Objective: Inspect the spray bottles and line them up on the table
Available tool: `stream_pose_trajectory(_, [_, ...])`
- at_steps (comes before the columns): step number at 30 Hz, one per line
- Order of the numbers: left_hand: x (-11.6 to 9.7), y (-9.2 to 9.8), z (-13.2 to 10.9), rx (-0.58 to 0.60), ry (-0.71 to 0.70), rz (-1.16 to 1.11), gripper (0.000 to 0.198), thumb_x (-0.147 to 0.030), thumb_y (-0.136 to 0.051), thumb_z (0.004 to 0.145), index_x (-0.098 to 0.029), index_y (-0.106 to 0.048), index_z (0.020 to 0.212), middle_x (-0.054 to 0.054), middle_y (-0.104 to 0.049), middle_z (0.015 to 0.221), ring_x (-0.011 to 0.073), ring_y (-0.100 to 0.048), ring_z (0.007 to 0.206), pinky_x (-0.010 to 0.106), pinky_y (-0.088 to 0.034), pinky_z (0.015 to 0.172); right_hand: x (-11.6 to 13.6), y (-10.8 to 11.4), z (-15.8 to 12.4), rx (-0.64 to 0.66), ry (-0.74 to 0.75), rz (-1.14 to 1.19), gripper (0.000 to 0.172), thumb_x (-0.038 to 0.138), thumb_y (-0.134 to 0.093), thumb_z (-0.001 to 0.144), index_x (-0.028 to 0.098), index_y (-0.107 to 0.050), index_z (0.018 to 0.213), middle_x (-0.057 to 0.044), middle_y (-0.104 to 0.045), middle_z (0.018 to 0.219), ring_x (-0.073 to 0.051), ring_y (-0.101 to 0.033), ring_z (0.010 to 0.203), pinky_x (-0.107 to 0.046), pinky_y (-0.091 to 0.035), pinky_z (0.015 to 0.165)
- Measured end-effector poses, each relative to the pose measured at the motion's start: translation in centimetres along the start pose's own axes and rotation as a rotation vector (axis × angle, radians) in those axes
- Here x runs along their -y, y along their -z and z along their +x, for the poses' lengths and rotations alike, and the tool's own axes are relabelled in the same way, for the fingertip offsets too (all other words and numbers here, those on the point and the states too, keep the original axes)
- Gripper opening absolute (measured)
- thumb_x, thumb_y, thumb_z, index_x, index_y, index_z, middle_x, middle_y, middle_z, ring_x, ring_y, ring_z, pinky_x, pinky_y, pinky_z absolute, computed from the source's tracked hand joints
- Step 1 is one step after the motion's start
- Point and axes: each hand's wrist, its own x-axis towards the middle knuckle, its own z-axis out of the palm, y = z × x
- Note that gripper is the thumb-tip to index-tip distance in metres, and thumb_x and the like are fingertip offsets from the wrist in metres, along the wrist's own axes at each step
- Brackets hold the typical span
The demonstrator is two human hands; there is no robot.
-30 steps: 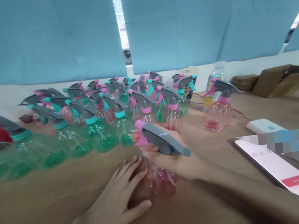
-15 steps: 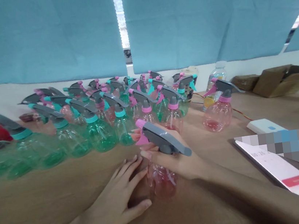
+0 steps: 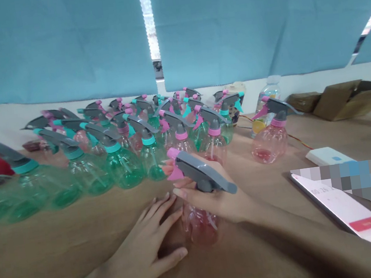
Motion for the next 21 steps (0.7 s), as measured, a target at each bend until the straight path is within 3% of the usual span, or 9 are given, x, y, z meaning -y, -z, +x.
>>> stream_pose_trajectory(5, [-0.01,0.05,0.05,0.013,0.008,0.009,0.063,-0.058,-0.047,0.087,-0.02,-0.04,0.137,0.012,-0.027,0.149,0.0303,-0.021,0.136,0.051,-0.02,0.108,0.43,0.15,0.0,0.023,-0.083,0.152,0.041,0.029,-0.063,0.077,0.026,-0.059,0.117,-0.003,-0.073,0.091,-0.019,-0.07,0.085,-0.03,-0.057,0.077])
stream_pose_trajectory(14, [-0.01,0.04,0.01,0.007,0.003,-0.003,0.063,-0.058,-0.047,0.087,-0.021,-0.041,0.137,0.012,-0.027,0.149,0.0302,-0.022,0.136,0.051,-0.02,0.108,0.3,0.03,-0.07,0.01,-0.113,0.139,0.04,0.043,-0.064,0.076,0.027,-0.063,0.113,-0.003,-0.073,0.091,-0.022,-0.069,0.087,-0.036,-0.056,0.079])
stream_pose_trajectory(21, [-0.06,0.03,-0.01,0.01,0.003,-0.005,0.063,-0.058,-0.048,0.087,-0.019,-0.041,0.136,0.013,-0.028,0.148,0.0313,-0.023,0.136,0.051,-0.02,0.108,0.78,0.05,0.02,0.002,-0.126,0.133,0.039,0.042,-0.065,0.075,0.028,-0.064,0.111,-0.002,-0.073,0.09,-0.022,-0.069,0.086,-0.036,-0.057,0.078])
